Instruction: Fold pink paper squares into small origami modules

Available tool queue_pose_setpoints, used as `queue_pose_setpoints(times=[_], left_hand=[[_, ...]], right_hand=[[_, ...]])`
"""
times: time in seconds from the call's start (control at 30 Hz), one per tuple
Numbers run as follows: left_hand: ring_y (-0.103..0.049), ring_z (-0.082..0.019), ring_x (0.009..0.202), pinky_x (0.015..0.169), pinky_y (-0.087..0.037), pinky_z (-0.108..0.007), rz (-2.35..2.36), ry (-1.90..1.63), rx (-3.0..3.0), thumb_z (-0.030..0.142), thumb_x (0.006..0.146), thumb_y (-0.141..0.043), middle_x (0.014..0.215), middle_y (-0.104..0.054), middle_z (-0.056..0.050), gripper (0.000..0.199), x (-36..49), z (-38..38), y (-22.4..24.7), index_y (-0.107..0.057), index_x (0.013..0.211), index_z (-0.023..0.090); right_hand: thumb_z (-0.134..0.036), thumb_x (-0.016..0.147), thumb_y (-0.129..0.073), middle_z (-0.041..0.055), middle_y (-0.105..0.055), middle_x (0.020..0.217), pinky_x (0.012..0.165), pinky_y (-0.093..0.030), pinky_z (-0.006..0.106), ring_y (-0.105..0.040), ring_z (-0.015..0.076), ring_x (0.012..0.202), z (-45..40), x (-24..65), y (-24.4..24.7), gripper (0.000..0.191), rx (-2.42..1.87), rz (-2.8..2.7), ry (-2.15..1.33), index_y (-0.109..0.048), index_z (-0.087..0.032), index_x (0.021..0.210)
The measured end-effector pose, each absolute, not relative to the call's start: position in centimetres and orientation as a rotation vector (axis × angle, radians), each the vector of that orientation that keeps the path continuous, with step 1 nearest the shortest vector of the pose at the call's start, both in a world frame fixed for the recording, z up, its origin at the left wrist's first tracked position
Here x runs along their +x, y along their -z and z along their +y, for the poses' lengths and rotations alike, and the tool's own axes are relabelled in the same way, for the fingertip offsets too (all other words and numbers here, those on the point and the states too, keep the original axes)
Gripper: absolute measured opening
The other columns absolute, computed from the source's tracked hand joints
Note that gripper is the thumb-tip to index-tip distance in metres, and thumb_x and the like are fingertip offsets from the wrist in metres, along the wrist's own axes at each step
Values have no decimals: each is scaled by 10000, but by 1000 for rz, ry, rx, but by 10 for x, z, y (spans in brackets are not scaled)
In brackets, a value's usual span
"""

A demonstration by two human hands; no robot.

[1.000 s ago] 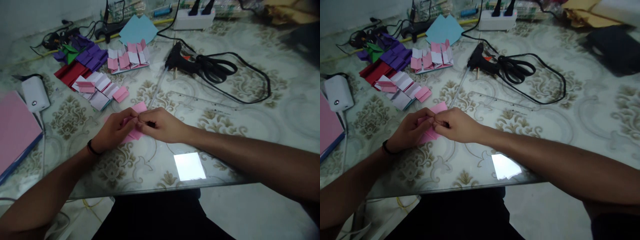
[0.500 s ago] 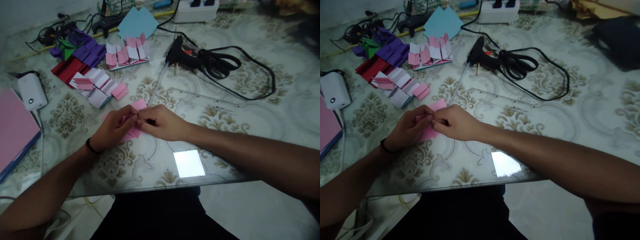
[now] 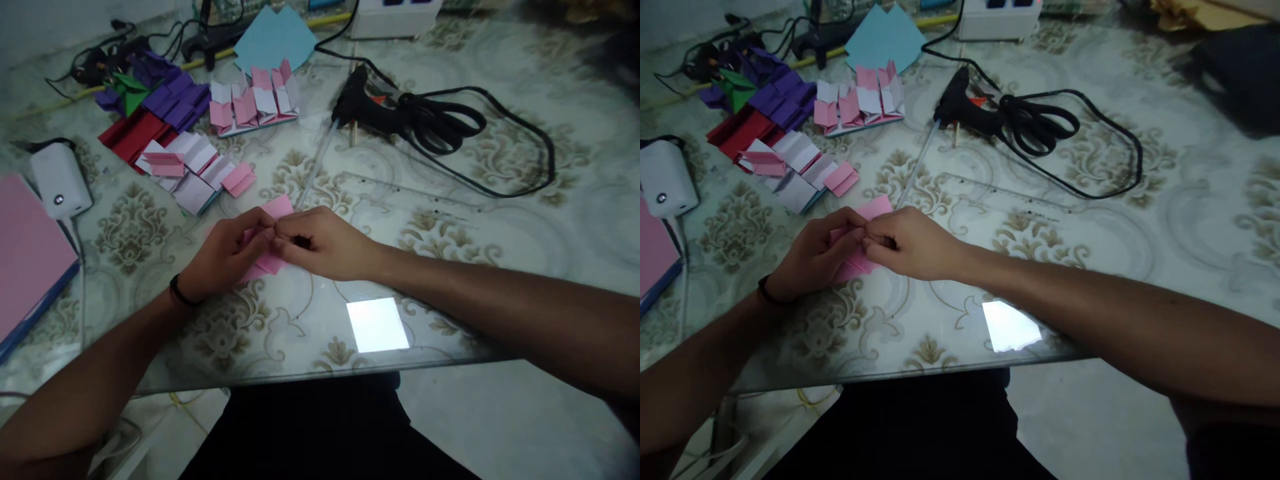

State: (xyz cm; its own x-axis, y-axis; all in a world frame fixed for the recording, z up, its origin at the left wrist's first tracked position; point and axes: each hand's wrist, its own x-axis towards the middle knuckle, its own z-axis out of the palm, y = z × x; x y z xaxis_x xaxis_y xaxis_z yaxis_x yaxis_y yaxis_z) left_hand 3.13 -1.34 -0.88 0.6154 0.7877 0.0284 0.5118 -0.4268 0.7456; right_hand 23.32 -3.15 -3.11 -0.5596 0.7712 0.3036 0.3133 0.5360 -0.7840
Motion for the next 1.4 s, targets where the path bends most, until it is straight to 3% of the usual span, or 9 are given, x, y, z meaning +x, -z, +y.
queue_pose_setpoints(times=[1.4], left_hand=[[-554, -129, 704, 660, -437, -261, 1004, -509, 2129, 297, 956, -504, 769, -627, 16, 192, 33, -13, 9, -639, 902, 171]], right_hand=[[-191, 914, -516, -57, -387, 577, 551, -265, 238, -358, 81, 553, -32, 235, 31, 301, -869, -2128, -897, -406, -183, 633]])
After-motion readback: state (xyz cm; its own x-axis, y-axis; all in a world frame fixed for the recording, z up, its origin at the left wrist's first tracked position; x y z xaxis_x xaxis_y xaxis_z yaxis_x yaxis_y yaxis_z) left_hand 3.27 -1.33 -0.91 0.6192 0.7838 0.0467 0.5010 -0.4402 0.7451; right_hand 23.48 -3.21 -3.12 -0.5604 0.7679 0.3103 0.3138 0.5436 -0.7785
